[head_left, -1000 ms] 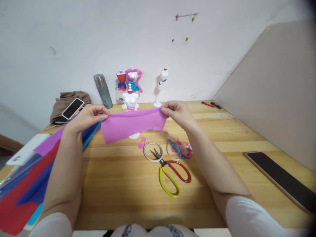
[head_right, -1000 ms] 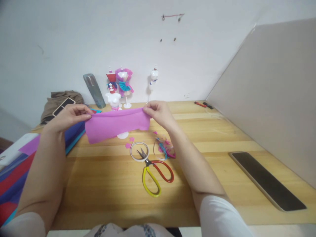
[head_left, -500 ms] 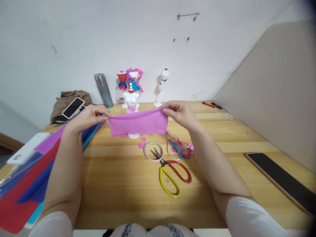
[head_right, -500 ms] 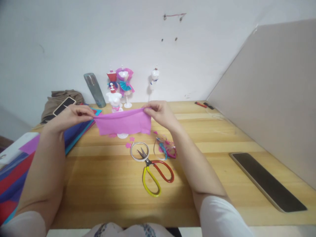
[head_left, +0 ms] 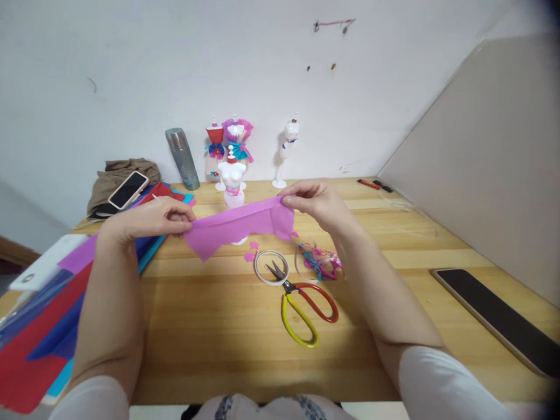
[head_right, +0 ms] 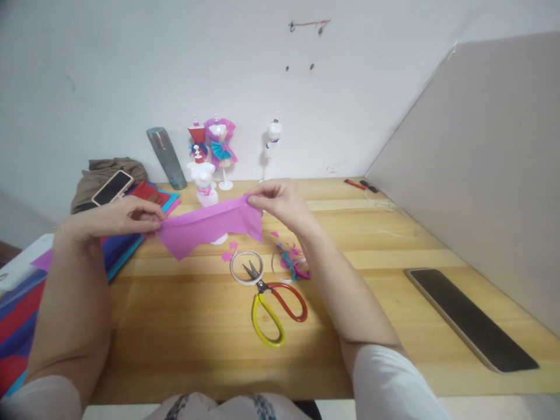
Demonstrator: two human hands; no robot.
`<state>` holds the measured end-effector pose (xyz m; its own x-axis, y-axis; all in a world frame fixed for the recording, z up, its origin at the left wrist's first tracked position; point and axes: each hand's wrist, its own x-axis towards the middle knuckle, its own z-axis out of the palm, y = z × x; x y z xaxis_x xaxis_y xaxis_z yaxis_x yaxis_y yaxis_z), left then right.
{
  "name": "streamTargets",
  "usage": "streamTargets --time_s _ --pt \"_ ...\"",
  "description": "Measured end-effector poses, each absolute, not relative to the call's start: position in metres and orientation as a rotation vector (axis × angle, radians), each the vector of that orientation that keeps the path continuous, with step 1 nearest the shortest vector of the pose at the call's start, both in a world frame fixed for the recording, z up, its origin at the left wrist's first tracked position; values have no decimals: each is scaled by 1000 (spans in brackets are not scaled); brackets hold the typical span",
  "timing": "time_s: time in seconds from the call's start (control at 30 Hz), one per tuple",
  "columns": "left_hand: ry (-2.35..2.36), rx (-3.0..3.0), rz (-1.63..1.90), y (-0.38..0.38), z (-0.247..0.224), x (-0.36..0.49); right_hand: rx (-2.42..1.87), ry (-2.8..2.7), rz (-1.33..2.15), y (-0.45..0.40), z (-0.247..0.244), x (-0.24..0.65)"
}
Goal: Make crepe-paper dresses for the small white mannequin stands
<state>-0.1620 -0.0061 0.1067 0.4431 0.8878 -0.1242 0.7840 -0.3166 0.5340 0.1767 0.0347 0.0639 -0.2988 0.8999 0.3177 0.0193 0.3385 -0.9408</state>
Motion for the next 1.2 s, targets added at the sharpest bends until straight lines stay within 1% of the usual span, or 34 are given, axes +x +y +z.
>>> streamTargets --time_s 0.07,0.2,0.47,0.63,0.77,0.9,1.0,1.1,1.2 --pt "1382 2090 257 -9 109 -161 -836 -1609 1144 32 66 178" --pt "1366 2017 417 -12 108 -157 -847 -1589 1140 31 69 179" --pt "1360 2251 739 -2 100 -153 -889 -1523 1063 35 66 172" --pt "1558 2273 845 0 95 -149 -898 -1439 1126 37 63 170" --pt "1718 2229 867 -9 100 -135 -864 -1381 1196 39 62 171" --pt "1557 2144 843 -18 108 -125 -789 -1293 1303 40 62 170" --pt "1491 2045 956 -20 109 -120 -739 -1302 1362 39 61 167" --pt "1448 1961 1061 -19 106 -116 -729 -1368 1344 38 59 164" --pt "1364 1907 1064 -19 104 -112 -764 -1396 1309 37 58 161"
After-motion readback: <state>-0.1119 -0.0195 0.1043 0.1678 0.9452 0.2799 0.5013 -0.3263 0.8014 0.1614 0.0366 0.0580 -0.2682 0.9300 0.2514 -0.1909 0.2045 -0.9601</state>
